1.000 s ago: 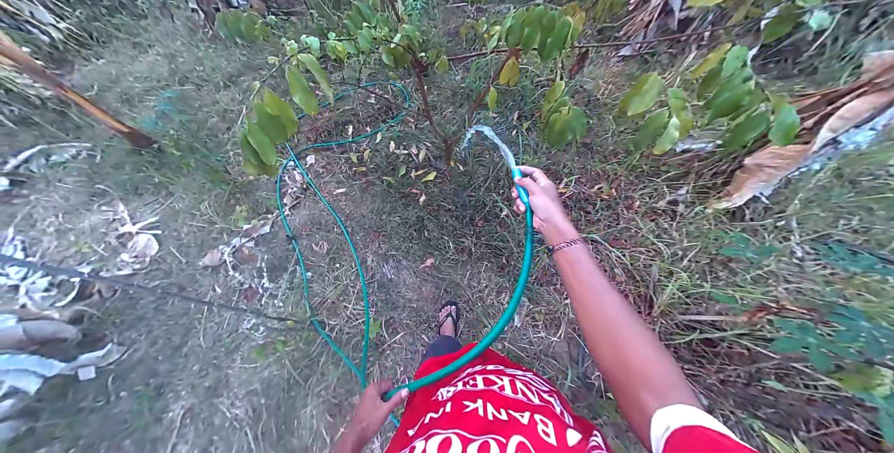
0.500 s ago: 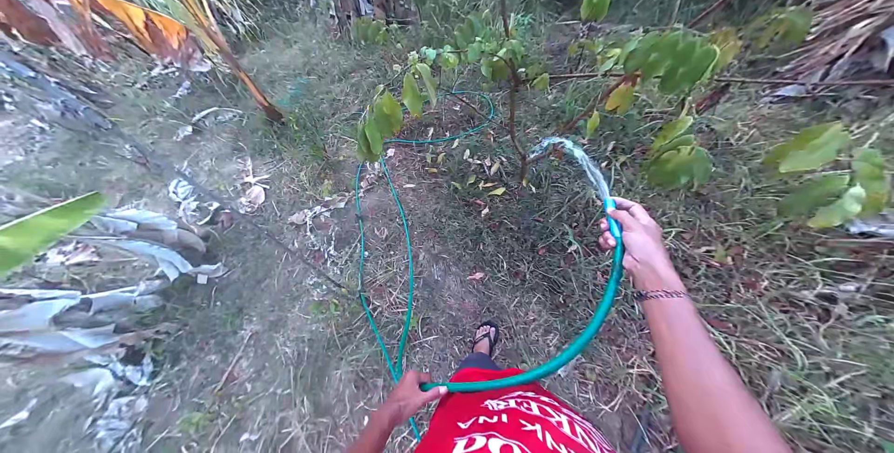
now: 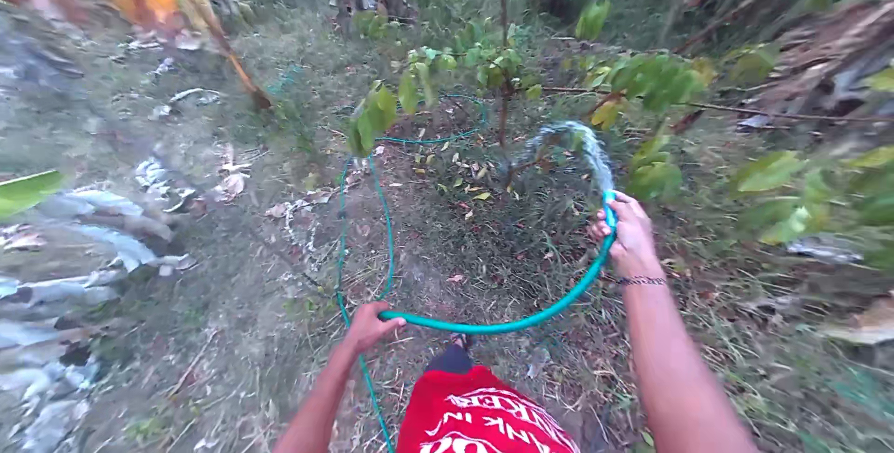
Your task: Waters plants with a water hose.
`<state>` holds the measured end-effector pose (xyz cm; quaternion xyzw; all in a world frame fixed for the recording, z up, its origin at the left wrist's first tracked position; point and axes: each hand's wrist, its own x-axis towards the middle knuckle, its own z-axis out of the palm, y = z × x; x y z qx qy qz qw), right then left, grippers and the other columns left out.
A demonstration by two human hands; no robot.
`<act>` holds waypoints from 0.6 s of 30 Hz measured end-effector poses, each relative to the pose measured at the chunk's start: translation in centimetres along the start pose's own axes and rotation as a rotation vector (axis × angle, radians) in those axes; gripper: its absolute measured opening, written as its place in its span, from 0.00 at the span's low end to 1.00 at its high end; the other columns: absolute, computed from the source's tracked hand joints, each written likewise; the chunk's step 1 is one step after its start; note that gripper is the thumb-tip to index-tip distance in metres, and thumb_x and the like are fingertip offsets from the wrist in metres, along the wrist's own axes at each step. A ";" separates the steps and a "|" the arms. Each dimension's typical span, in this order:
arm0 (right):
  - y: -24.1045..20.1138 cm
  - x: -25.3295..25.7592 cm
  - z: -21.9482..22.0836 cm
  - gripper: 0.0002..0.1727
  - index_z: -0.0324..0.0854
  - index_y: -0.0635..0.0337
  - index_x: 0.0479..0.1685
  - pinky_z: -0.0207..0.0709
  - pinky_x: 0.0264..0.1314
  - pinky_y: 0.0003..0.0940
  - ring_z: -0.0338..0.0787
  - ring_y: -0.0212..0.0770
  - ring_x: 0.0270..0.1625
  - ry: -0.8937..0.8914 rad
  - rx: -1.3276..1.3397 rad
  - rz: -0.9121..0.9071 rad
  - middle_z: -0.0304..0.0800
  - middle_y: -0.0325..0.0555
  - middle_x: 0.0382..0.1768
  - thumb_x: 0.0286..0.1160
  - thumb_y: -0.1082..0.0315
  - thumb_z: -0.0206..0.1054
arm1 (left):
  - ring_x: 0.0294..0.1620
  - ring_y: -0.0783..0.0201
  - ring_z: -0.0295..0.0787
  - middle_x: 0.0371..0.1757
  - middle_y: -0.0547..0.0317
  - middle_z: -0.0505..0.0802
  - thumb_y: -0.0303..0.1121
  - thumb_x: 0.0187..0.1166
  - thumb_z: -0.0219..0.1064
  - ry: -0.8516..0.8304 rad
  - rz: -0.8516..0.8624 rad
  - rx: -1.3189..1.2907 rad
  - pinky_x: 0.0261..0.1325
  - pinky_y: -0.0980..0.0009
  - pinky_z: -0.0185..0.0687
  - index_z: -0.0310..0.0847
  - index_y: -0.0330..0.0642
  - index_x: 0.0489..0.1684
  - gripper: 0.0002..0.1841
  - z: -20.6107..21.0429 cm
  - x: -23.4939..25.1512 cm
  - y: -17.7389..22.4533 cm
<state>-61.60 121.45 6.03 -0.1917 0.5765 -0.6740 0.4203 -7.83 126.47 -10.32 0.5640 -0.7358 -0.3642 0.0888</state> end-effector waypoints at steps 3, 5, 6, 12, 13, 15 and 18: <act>0.5 1.9 0.0 0.16 0.72 0.54 0.72 0.66 0.14 0.20 0.69 0.27 0.13 0.007 0.000 0.073 0.76 0.37 0.24 0.91 0.67 0.53 | 0.31 0.58 0.87 0.26 0.56 0.88 0.74 0.63 0.68 0.075 0.073 0.019 0.41 0.50 0.83 0.87 0.41 0.26 0.37 -0.6 1.1 -0.5; 1.2 3.3 0.4 0.16 0.72 0.55 0.72 0.66 0.14 0.21 0.69 0.28 0.13 0.001 0.000 0.126 0.75 0.38 0.24 0.91 0.67 0.54 | 0.29 0.58 0.85 0.24 0.56 0.87 0.72 0.64 0.69 0.063 0.063 -0.001 0.40 0.51 0.82 0.86 0.41 0.25 0.35 -0.4 1.4 -1.0; 1.8 4.0 0.7 0.16 0.72 0.55 0.72 0.66 0.14 0.21 0.68 0.28 0.13 0.004 0.008 0.150 0.75 0.38 0.24 0.91 0.67 0.54 | 0.29 0.59 0.85 0.24 0.57 0.87 0.71 0.64 0.70 0.038 0.037 -0.020 0.39 0.52 0.82 0.87 0.42 0.26 0.34 -0.3 1.4 -1.3; 6.9 9.5 2.0 0.17 0.71 0.55 0.72 0.66 0.12 0.22 0.67 0.28 0.12 0.022 0.055 0.161 0.74 0.36 0.21 0.90 0.65 0.53 | 0.26 0.61 0.83 0.22 0.59 0.86 0.68 0.58 0.78 -0.143 -0.033 -0.108 0.37 0.55 0.82 0.86 0.42 0.26 0.33 0.8 2.4 -3.2; 7.6 10.5 2.4 0.17 0.71 0.55 0.73 0.66 0.12 0.22 0.68 0.27 0.12 0.001 0.047 0.158 0.75 0.35 0.21 0.90 0.65 0.52 | 0.27 0.58 0.85 0.23 0.56 0.87 0.64 0.63 0.78 -0.149 -0.040 -0.108 0.39 0.53 0.83 0.86 0.40 0.27 0.30 0.6 2.9 -3.2; 9.2 12.2 2.8 0.14 0.72 0.53 0.68 0.66 0.12 0.20 0.69 0.25 0.11 -0.009 0.031 0.204 0.74 0.33 0.19 0.91 0.63 0.52 | 0.30 0.55 0.86 0.24 0.52 0.88 0.57 0.70 0.75 -0.143 -0.037 -0.107 0.41 0.50 0.82 0.87 0.39 0.29 0.25 -0.6 4.1 -2.8; 10.5 15.0 4.3 0.07 0.74 0.49 0.55 0.65 0.10 0.16 0.69 0.22 0.10 -0.001 0.045 0.320 0.75 0.30 0.17 0.90 0.61 0.53 | 0.35 0.49 0.89 0.27 0.47 0.90 0.55 0.73 0.73 -0.213 0.061 -0.020 0.46 0.44 0.82 0.87 0.37 0.31 0.24 -4.0 6.9 0.2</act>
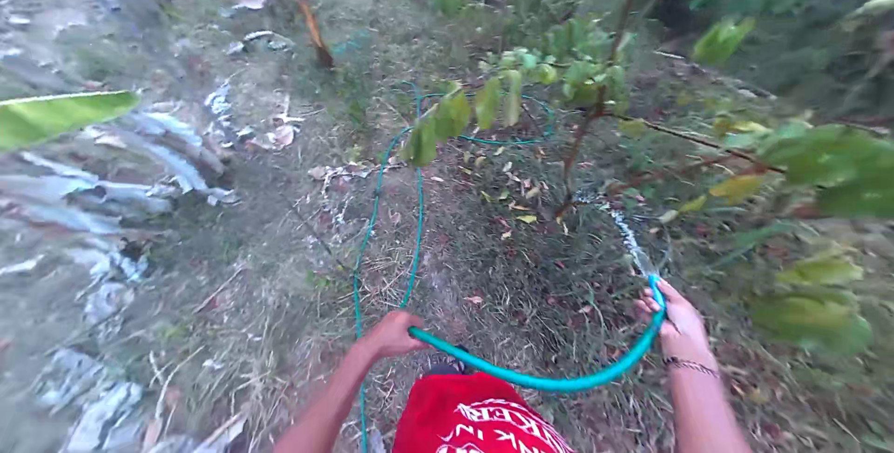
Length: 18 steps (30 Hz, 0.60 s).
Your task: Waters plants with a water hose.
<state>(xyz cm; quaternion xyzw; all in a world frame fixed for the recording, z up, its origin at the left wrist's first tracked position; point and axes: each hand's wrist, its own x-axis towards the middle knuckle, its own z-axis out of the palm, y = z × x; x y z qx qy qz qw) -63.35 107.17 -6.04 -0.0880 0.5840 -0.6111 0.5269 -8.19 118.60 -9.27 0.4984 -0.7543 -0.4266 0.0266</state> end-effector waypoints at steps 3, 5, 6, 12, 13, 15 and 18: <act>-0.4 1.9 5.1 0.08 0.73 0.48 0.56 0.66 0.10 0.16 0.68 0.22 0.10 -0.095 -0.046 0.047 0.76 0.29 0.18 0.91 0.60 0.51 | 0.37 0.43 0.89 0.29 0.42 0.90 0.58 0.77 0.70 -0.135 0.181 0.042 0.49 0.38 0.81 0.87 0.34 0.33 0.28 -2.1 1.8 5.4; -0.7 2.7 9.6 0.08 0.73 0.48 0.55 0.67 0.11 0.17 0.69 0.23 0.10 -0.149 -0.082 0.063 0.76 0.29 0.17 0.91 0.61 0.51 | 0.35 0.44 0.88 0.28 0.43 0.89 0.55 0.80 0.69 -0.179 0.230 -0.036 0.46 0.39 0.81 0.87 0.33 0.35 0.26 -1.5 2.8 8.0; -0.9 2.9 11.9 0.07 0.72 0.50 0.55 0.67 0.11 0.17 0.70 0.23 0.10 -0.164 -0.100 0.064 0.76 0.30 0.17 0.91 0.61 0.51 | 0.34 0.46 0.88 0.27 0.44 0.88 0.53 0.81 0.68 -0.159 0.239 -0.089 0.44 0.41 0.81 0.86 0.33 0.35 0.25 -0.8 3.2 8.4; -1.2 1.7 19.7 0.14 0.72 0.53 0.68 0.73 0.19 0.24 0.75 0.29 0.18 -0.117 -0.159 -0.031 0.79 0.38 0.27 0.91 0.62 0.53 | 0.42 0.57 0.90 0.39 0.49 0.93 0.49 0.90 0.56 0.060 0.078 -0.444 0.54 0.52 0.85 0.90 0.37 0.47 0.23 3.3 8.3 10.0; -1.2 1.7 20.2 0.19 0.69 0.50 0.76 0.76 0.22 0.27 0.79 0.32 0.20 -0.135 -0.174 -0.037 0.84 0.40 0.31 0.93 0.58 0.53 | 0.40 0.59 0.89 0.38 0.52 0.93 0.48 0.91 0.54 0.106 0.043 -0.479 0.53 0.54 0.84 0.90 0.39 0.45 0.23 4.0 9.8 10.2; -1.3 1.9 21.0 0.23 0.66 0.47 0.81 0.81 0.26 0.29 0.85 0.35 0.24 -0.186 -0.192 -0.022 0.91 0.45 0.36 0.94 0.50 0.51 | 0.38 0.61 0.87 0.35 0.55 0.92 0.48 0.91 0.54 0.194 -0.019 -0.485 0.51 0.55 0.83 0.91 0.40 0.43 0.23 5.3 12.9 10.2; -1.8 3.1 21.1 0.21 0.75 0.61 0.69 0.78 0.22 0.28 0.84 0.35 0.20 -0.176 -0.258 -0.117 0.92 0.48 0.34 0.95 0.55 0.50 | 0.39 0.58 0.90 0.36 0.53 0.93 0.50 0.90 0.56 0.218 -0.051 -0.428 0.52 0.52 0.85 0.91 0.40 0.45 0.23 6.6 18.2 10.3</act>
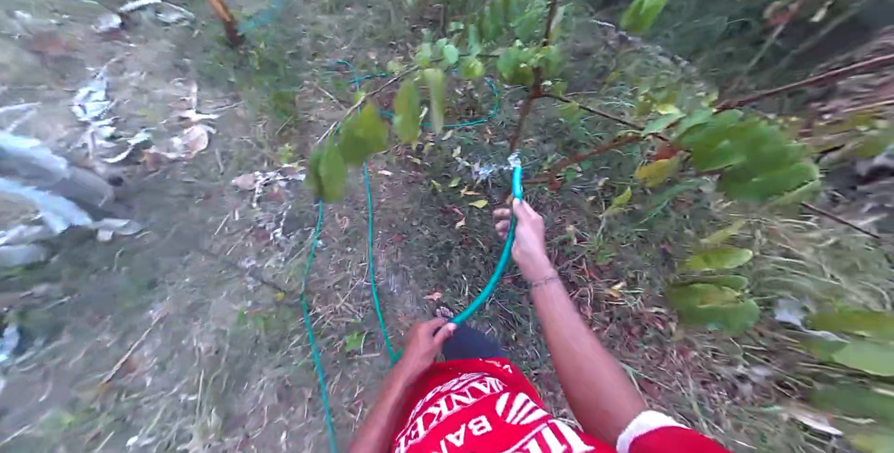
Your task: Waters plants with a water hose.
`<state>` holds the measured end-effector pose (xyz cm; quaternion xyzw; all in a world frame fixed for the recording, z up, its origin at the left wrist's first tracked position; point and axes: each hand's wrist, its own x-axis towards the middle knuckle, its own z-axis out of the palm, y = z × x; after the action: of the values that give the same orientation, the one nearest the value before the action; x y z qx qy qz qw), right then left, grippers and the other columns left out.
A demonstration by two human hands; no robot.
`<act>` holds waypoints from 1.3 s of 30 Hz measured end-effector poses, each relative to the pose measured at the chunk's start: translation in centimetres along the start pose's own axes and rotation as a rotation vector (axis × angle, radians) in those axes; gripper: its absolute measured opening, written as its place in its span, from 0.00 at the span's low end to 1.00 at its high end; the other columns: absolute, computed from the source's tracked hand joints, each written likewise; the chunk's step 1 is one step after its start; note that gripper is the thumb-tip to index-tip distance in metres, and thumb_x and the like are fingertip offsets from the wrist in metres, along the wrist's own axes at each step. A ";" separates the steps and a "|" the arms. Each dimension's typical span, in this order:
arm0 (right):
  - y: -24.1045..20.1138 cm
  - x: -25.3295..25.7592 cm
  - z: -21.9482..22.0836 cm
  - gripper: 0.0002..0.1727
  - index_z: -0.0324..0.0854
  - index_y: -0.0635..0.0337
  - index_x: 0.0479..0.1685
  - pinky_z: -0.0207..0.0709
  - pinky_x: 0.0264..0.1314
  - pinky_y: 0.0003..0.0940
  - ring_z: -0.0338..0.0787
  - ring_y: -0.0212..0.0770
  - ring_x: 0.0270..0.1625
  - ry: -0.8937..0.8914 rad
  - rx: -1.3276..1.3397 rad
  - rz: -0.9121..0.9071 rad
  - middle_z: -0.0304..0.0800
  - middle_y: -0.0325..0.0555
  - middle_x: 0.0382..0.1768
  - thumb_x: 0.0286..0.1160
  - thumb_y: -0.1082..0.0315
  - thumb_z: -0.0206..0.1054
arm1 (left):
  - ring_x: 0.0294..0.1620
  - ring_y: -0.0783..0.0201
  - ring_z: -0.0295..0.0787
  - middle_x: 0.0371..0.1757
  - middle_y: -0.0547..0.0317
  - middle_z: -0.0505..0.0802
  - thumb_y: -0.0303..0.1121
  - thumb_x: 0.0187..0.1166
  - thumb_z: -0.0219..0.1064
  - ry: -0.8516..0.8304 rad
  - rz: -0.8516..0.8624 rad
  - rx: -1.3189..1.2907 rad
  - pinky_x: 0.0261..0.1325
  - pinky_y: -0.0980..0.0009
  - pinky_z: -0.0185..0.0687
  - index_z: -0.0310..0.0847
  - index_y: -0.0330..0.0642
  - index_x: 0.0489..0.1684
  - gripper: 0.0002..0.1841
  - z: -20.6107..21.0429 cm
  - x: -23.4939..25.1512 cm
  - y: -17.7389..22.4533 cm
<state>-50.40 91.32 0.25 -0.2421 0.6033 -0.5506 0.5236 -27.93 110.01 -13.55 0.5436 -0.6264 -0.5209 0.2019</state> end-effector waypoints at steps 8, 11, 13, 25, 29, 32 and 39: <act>-0.4 6.9 -6.0 0.20 0.77 0.59 0.75 0.70 0.22 0.27 0.73 0.32 0.20 0.100 -0.176 -0.135 0.79 0.41 0.27 0.93 0.61 0.54 | 0.77 0.51 0.81 0.74 0.43 0.86 0.49 0.93 0.51 -0.222 -0.031 -0.123 0.82 0.49 0.72 0.77 0.38 0.78 0.27 0.1 18.5 12.8; 1.2 8.2 -7.0 0.21 0.81 0.59 0.73 0.74 0.28 0.35 0.75 0.35 0.23 0.129 -0.395 -0.226 0.81 0.42 0.26 0.91 0.60 0.56 | 0.72 0.53 0.86 0.71 0.43 0.87 0.46 0.95 0.46 -0.047 -0.027 -0.435 0.77 0.52 0.80 0.73 0.33 0.79 0.27 -0.4 28.7 21.1; 1.8 8.6 -7.6 0.20 0.83 0.60 0.69 0.81 0.37 0.40 0.82 0.39 0.28 0.155 -0.564 -0.309 0.86 0.46 0.29 0.90 0.59 0.57 | 0.63 0.54 0.90 0.66 0.44 0.90 0.48 0.95 0.46 -0.064 -0.065 -0.676 0.67 0.54 0.85 0.69 0.34 0.80 0.28 -0.1 33.8 25.1; 1.2 11.5 -9.7 0.21 0.81 0.62 0.53 0.75 0.24 0.37 0.75 0.36 0.19 0.026 -0.501 -0.329 0.74 0.40 0.19 0.93 0.53 0.51 | 0.11 0.74 0.59 0.14 0.73 0.64 0.48 0.96 0.42 -0.269 -0.135 -0.857 0.17 0.78 0.63 0.74 0.48 0.42 0.20 2.8 39.0 29.0; -1.3 11.2 -9.4 0.21 0.78 0.54 0.46 0.63 0.15 0.22 0.62 0.25 0.11 -0.207 0.112 -0.003 0.63 0.28 0.12 0.93 0.49 0.47 | 0.09 0.75 0.58 0.11 0.75 0.63 0.51 0.96 0.36 -0.511 -0.001 -1.043 0.15 0.80 0.62 0.71 0.52 0.40 0.22 1.9 39.5 28.8; -2.2 11.1 -9.0 0.25 0.77 0.53 0.39 0.63 0.14 0.20 0.63 0.24 0.09 -0.329 0.463 0.125 0.62 0.28 0.09 0.91 0.42 0.49 | 0.09 0.76 0.60 0.11 0.76 0.65 0.54 0.94 0.37 -0.714 0.115 -1.154 0.16 0.80 0.63 0.73 0.53 0.42 0.22 1.5 40.4 28.5; -2.7 14.5 -5.5 0.33 0.75 0.52 0.28 0.61 0.10 0.23 0.61 0.27 0.07 -0.221 0.632 0.279 0.63 0.30 0.08 0.93 0.40 0.37 | 0.46 0.63 0.92 0.60 0.53 0.91 0.55 0.94 0.37 -0.389 0.054 -0.633 0.47 0.63 0.91 0.45 0.55 0.95 0.32 -1.2 34.8 22.3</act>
<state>-60.91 80.22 -3.41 -0.0415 0.3701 -0.6036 0.7049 -48.81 75.52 -4.52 0.3281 -0.4752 -0.7769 0.2508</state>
